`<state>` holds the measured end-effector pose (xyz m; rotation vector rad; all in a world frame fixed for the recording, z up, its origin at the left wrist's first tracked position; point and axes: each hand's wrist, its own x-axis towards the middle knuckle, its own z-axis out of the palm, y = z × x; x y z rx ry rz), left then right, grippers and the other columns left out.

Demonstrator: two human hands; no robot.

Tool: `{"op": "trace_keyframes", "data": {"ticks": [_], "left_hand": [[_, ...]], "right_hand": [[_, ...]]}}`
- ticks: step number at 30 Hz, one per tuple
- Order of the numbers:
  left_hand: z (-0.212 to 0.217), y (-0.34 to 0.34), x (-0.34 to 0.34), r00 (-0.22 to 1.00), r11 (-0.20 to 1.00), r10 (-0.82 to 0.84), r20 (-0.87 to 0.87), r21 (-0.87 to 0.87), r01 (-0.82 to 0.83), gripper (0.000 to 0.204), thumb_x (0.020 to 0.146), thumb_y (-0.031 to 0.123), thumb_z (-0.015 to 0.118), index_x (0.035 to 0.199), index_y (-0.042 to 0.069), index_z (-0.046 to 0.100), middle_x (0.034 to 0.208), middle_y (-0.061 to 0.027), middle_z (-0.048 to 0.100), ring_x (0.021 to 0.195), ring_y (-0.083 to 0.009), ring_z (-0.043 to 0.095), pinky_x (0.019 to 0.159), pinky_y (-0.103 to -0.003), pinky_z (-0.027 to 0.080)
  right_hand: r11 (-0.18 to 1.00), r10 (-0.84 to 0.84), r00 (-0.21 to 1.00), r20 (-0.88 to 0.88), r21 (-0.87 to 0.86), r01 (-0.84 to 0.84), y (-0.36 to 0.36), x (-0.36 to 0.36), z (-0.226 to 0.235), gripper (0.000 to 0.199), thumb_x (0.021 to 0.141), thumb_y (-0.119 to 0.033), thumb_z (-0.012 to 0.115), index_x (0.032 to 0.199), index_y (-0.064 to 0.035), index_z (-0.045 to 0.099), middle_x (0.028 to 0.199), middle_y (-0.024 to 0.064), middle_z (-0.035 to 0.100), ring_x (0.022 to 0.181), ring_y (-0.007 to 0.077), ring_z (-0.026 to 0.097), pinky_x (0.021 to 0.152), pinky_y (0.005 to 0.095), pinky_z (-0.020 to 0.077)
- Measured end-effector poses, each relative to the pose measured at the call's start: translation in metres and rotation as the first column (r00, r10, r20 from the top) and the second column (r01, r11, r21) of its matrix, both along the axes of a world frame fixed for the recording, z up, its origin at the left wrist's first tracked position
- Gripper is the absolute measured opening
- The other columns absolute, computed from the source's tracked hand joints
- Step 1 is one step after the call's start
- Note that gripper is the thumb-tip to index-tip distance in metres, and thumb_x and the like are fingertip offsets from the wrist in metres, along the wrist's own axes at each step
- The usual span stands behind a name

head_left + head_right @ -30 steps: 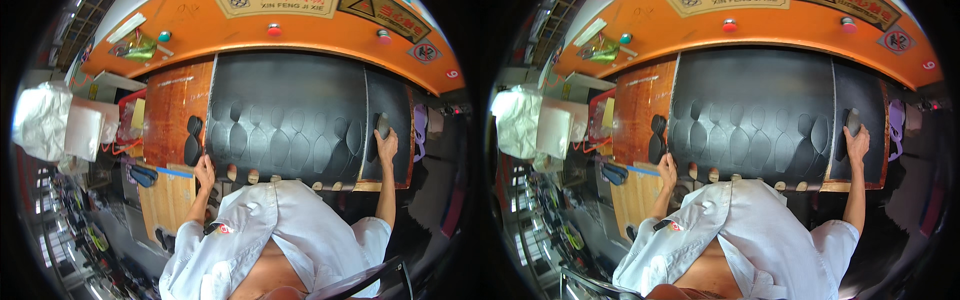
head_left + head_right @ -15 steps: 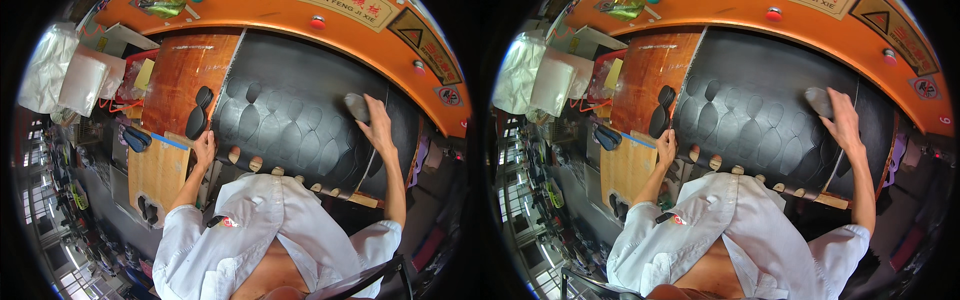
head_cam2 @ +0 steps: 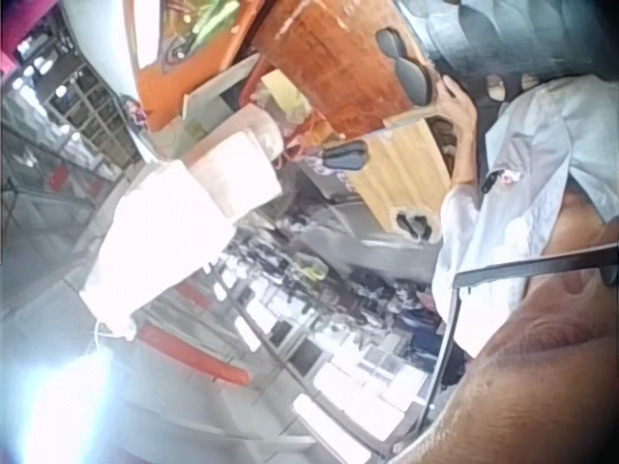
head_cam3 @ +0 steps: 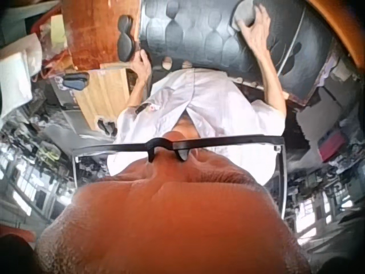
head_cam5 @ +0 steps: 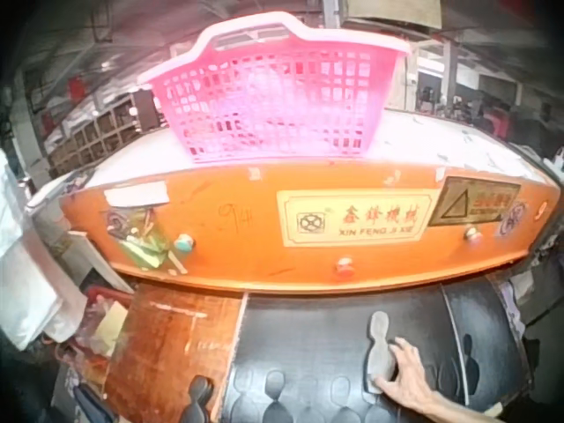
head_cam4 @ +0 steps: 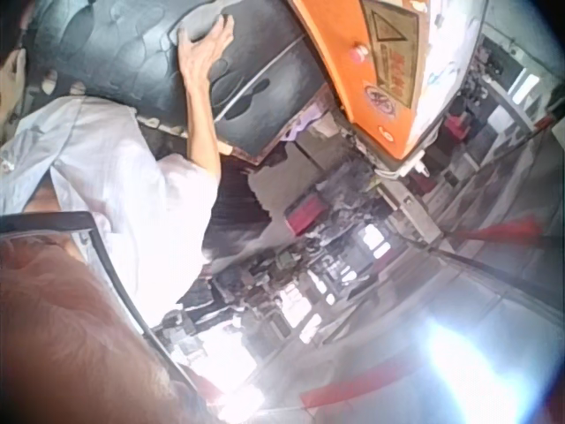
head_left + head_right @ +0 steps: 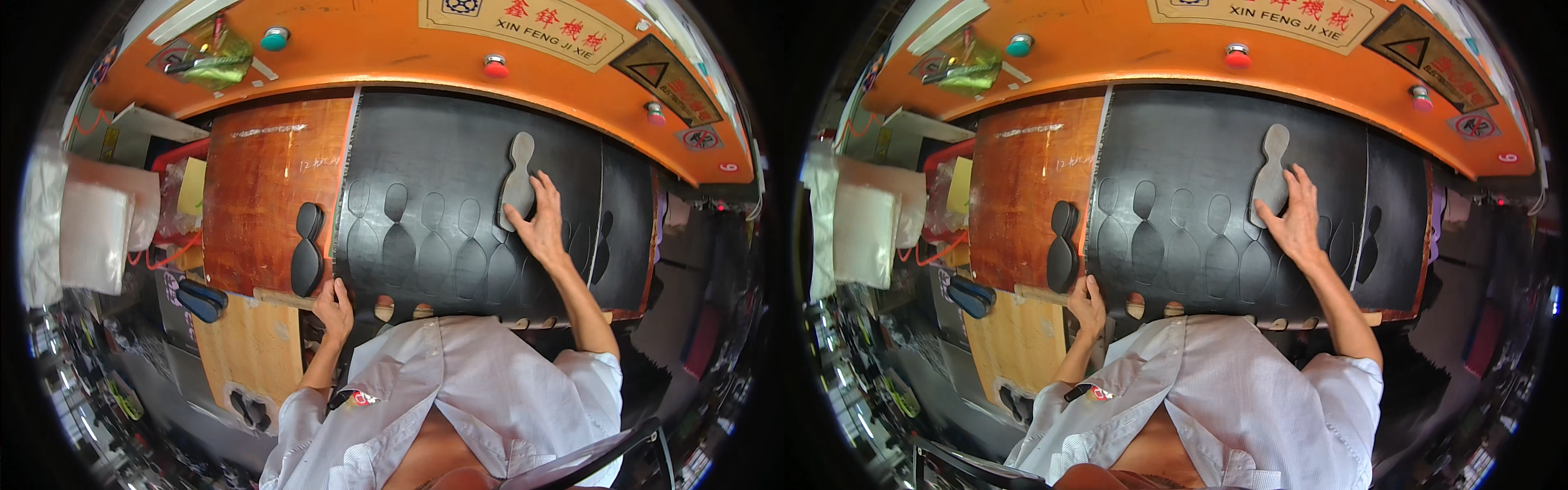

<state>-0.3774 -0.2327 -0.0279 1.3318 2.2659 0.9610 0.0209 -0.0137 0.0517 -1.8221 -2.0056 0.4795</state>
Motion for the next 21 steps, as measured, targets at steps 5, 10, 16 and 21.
{"op": "trace_keyframes", "data": {"ticks": [5, 10, 16, 21], "left_hand": [[-0.004, -0.004, -0.002, 1.000, 1.000, -0.014, 0.027, -0.001, 0.014, 0.037, 0.110, 0.025, 0.058, 0.084, -0.001, 0.057, 0.063, -0.0070, 0.050, 0.061, -0.0113, 0.044, 0.058, -0.035, 0.041], [0.002, -0.008, -0.003, 0.999, 0.998, -0.031, 0.025, -0.051, 0.032, 0.026, 0.105, 0.017, 0.063, 0.085, 0.001, 0.060, 0.069, -0.0200, 0.060, 0.059, -0.0381, 0.058, 0.057, -0.045, 0.044], [0.006, -0.008, 0.001, 0.999, 0.999, -0.034, 0.021, -0.007, 0.034, 0.030, 0.106, 0.015, 0.061, 0.081, 0.000, 0.055, 0.062, -0.0142, 0.053, 0.054, -0.0200, 0.047, 0.054, -0.039, 0.039], [0.005, -0.012, 0.002, 1.000, 1.000, -0.003, 0.030, -0.016, 0.003, 0.021, 0.103, 0.012, 0.065, 0.086, 0.000, 0.060, 0.065, -0.0183, 0.054, 0.055, -0.0266, 0.047, 0.055, -0.041, 0.040]], "right_hand": [[0.973, -0.169, 0.968, -0.184, 0.127, 0.194, 0.000, -0.045, -0.032, 0.070, 0.081, -0.018, 0.079, 0.143, 0.0038, 0.054, 0.159, 0.0241, 0.042, 0.141, 0.0431, 0.042, 0.116, 0.0511, 0.0402], [0.964, -0.213, 0.931, -0.295, 0.090, 0.249, 0.001, -0.050, -0.028, 0.061, 0.080, -0.011, 0.074, 0.138, 0.0037, 0.060, 0.158, 0.0209, 0.045, 0.140, 0.0412, 0.044, 0.116, 0.0496, 0.0395], [0.950, -0.224, 0.892, -0.394, 0.118, 0.290, 0.012, -0.094, -0.009, 0.056, 0.078, -0.008, 0.077, 0.131, 0.0030, 0.064, 0.153, 0.0240, 0.050, 0.139, 0.0410, 0.048, 0.116, 0.0496, 0.0405], [0.991, -0.022, 0.859, -0.512, 0.104, 0.087, 0.029, -0.177, -0.009, 0.057, 0.077, -0.007, 0.076, 0.132, 0.0006, 0.062, 0.154, 0.0225, 0.048, 0.140, 0.0411, 0.047, 0.117, 0.0504, 0.0395]]}}
